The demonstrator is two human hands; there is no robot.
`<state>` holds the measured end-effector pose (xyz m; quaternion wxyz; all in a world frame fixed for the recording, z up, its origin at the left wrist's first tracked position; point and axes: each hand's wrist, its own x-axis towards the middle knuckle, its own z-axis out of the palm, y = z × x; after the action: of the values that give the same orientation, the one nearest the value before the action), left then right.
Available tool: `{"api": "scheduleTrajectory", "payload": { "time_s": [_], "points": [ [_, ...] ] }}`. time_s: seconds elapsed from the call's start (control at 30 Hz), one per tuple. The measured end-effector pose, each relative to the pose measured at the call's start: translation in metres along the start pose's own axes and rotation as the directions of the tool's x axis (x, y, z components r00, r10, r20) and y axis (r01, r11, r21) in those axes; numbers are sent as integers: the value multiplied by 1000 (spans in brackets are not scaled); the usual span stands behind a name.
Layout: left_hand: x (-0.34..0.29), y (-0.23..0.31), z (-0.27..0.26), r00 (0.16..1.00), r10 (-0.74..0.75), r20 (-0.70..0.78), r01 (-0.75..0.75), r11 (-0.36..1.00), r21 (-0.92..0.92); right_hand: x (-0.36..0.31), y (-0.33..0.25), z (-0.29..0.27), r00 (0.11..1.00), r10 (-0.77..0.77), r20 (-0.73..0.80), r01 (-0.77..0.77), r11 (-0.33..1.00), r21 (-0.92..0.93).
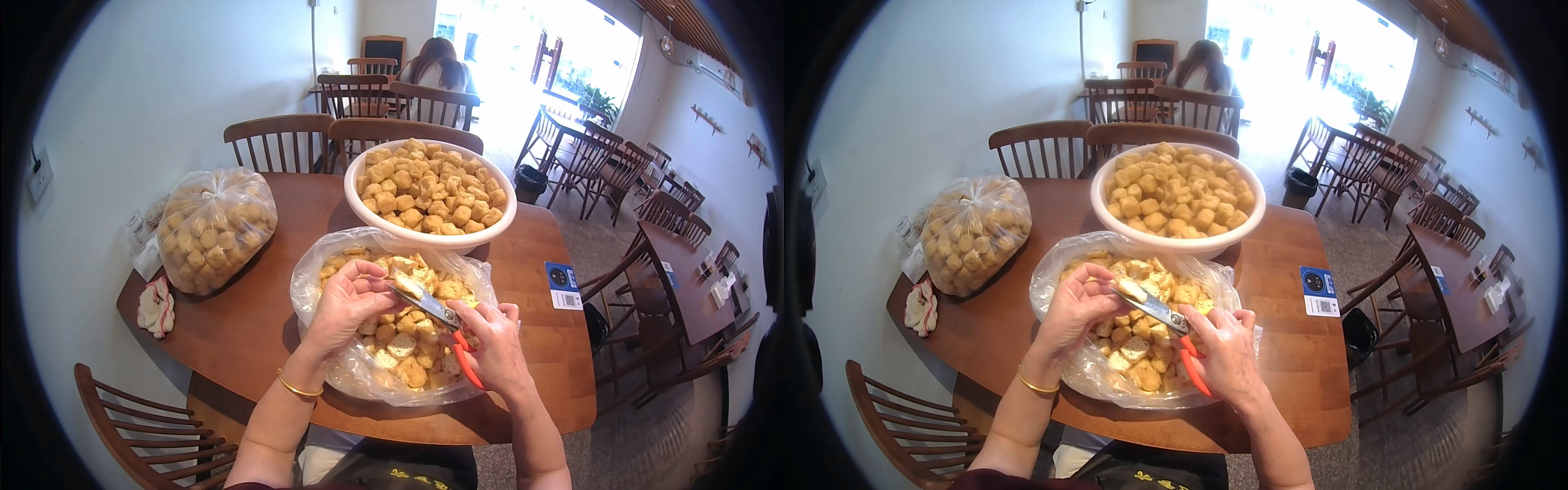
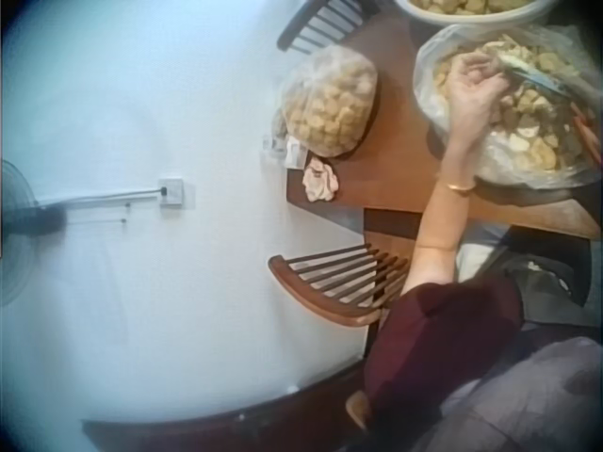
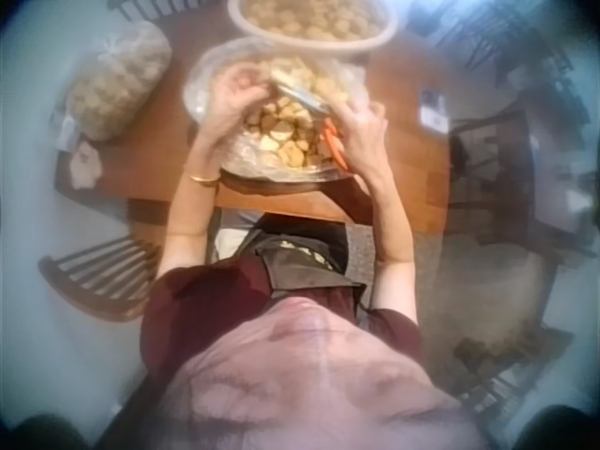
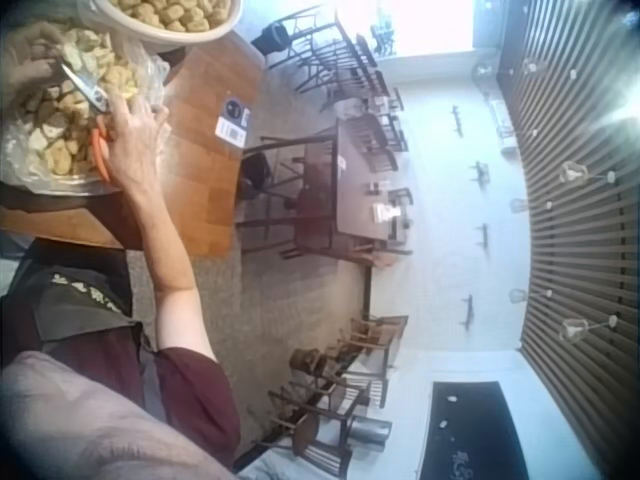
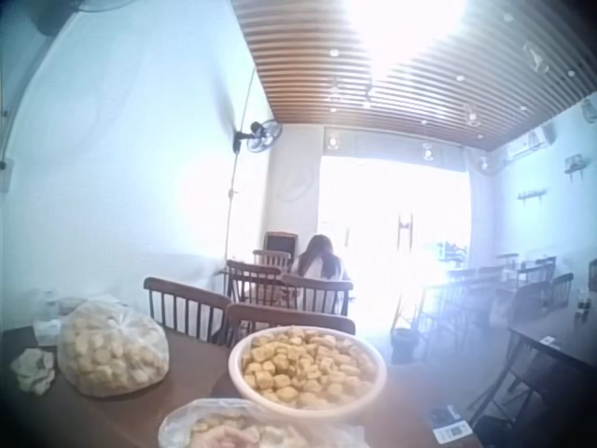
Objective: The person uses scissors to cut small pieces of fried dough from a plastic bag into a white bowl. The person repeatedly picks up pieces, cuts them, and places them into the bowl.
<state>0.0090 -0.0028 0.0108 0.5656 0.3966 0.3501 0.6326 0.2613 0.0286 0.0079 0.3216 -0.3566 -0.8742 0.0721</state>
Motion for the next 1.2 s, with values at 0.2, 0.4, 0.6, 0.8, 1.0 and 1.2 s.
{"api": "scheduleTrajectory", "payload": {
  "time_s": [0.2,0.4,0.6,0.8,1.0,1.2],
  "points": [
    [-3,11,-3,997,-56,-58,60,996,60,-1,4,1,999,-52,14,53,998,-29],
    [2,3,-11,984,146,-98,-93,906,413,-1,4,-1,999,-31,30,30,999,11],
    [2,20,6,822,566,57,-319,376,870,-1,9,0,988,-8,-157,1,999,-43],
    [80,65,13,851,493,180,-250,78,965,0,11,-3,977,44,-209,-51,998,-29],
    [192,43,-17,952,188,240,-155,-380,912,0,16,2,974,59,-219,-56,998,18],
    [189,39,-21,960,153,235,-122,-529,840,1,16,3,976,37,-215,-33,999,21]
  ]
}}
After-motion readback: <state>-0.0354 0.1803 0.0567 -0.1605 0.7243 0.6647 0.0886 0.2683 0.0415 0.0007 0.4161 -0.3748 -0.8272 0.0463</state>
